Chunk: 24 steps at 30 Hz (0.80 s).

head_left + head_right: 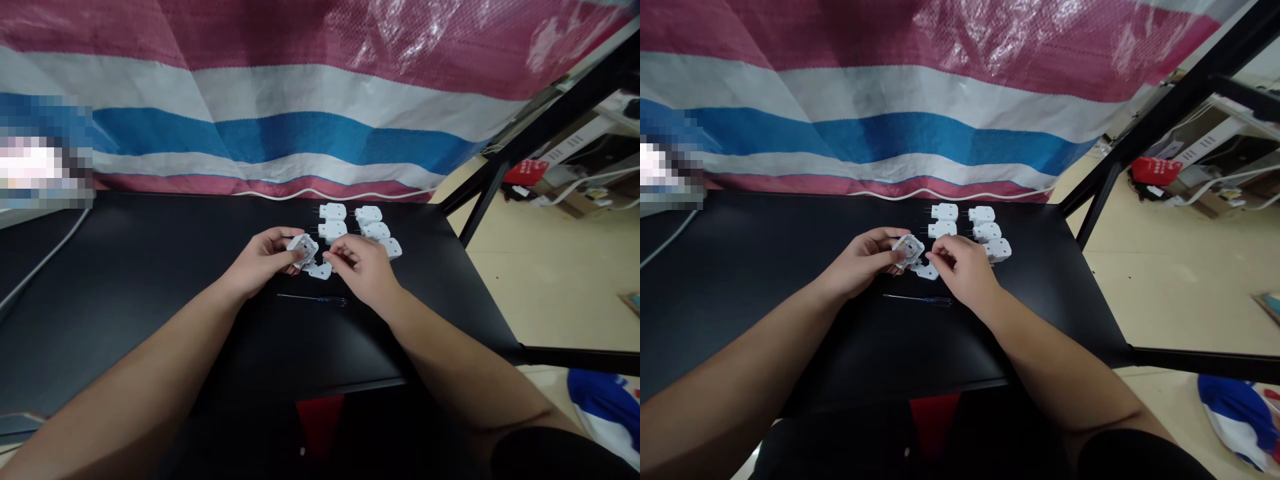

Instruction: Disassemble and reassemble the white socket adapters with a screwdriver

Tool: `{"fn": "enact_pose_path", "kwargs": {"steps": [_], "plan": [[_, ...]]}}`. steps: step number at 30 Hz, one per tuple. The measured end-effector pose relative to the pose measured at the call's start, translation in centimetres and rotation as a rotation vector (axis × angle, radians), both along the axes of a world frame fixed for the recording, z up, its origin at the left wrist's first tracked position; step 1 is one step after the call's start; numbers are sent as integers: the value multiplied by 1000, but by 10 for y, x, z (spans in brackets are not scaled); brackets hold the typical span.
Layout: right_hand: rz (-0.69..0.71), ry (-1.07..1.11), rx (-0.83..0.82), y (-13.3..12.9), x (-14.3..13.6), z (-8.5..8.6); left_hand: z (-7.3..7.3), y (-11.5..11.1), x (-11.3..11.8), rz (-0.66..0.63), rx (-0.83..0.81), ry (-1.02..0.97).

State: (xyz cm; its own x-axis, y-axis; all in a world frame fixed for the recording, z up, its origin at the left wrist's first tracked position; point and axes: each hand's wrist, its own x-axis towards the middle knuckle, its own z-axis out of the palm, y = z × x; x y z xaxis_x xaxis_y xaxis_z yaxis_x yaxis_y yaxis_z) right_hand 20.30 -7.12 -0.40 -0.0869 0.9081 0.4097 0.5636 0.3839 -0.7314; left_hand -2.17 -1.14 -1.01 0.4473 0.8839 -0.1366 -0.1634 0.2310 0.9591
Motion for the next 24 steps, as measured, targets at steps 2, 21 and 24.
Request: {"fn": "enact_pose_path", "kwargs": {"steps": [2, 21, 24], "plan": [[50, 88, -17, -1, -3, -2, 0, -1, 0, -30, 6, 15], [43, -20, 88, 0, -5, -4, -3, -5, 2, -191, 68, -59], [66, -18, 93, -1, -5, -1, -1, -7, 2, -207, 106, -61]]}}
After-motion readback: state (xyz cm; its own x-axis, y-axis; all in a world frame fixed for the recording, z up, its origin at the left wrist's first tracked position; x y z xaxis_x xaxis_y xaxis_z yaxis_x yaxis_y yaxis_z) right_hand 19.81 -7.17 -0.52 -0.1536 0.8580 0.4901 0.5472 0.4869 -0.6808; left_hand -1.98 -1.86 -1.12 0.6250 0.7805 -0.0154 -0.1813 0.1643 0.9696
